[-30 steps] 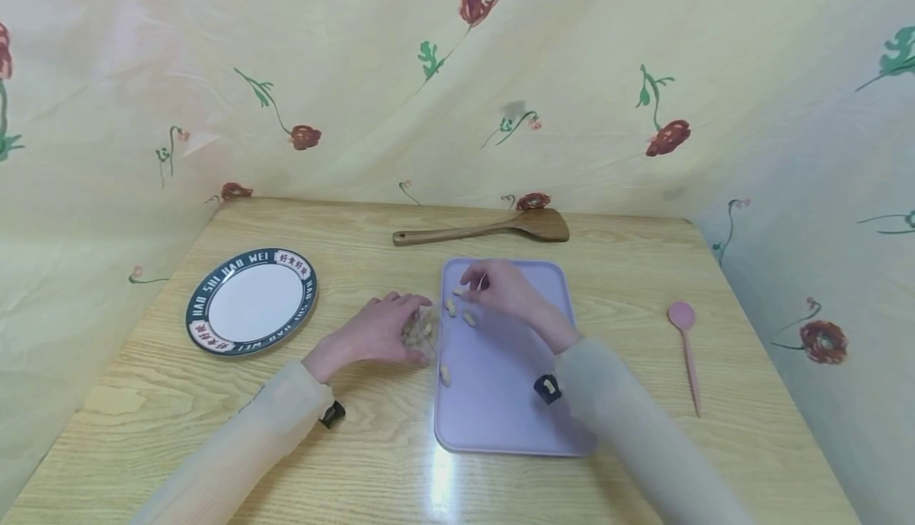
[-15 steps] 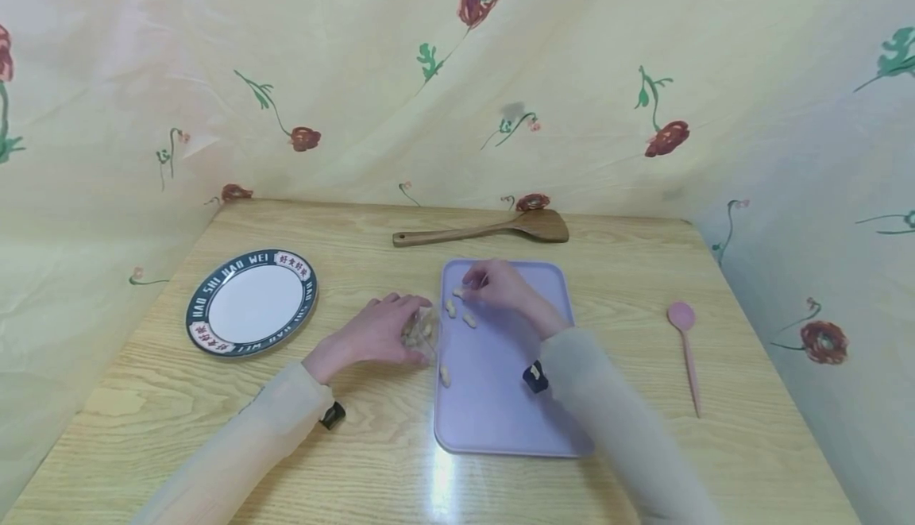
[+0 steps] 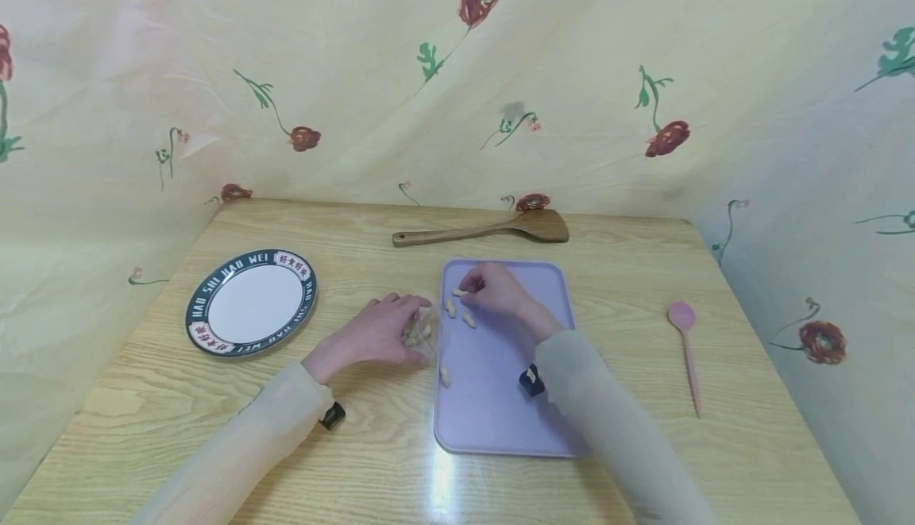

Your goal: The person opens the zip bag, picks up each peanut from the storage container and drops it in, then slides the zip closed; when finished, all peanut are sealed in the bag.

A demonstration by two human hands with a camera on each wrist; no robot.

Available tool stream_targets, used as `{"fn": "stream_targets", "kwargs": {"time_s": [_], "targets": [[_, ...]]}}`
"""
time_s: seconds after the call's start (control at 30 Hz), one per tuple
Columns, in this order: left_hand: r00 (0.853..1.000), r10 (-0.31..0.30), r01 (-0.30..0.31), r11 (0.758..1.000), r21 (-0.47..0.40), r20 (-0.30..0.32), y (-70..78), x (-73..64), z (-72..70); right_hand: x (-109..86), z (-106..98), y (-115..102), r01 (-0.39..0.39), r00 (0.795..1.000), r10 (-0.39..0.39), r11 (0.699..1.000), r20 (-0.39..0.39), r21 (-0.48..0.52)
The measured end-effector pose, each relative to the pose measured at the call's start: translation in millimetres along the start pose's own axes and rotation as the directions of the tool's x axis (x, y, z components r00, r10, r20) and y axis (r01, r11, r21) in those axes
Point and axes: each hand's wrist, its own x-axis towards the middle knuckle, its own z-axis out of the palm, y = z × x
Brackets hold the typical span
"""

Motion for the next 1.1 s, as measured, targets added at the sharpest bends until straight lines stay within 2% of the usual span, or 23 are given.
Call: {"fn": "stream_targets", "kwargs": {"time_s": [0.57, 0.87, 1.1], "targets": [[1.000, 0.001, -0.001, 1.000, -0.017, 0.004, -0.1, -0.9, -0.6, -13.4, -10.3, -9.0, -0.010, 1.000, 0.010, 1.000, -0.014, -0.008], [1.000, 0.002, -0.002, 1.000, -0.020, 0.010, -0.3, -0.8, -0.9, -24.8, -13.1, -23.3, 0.099, 0.995, -0.100, 0.994, -0.022, -0.036], [1.000, 0.007, -0.007, 1.000, -0.005, 0.003, -1.1, -0.2, 0.0, -34.5, -7.2, -38.5, 0.156, 0.988, -0.156, 0.988, 0.001, -0.019]]}}
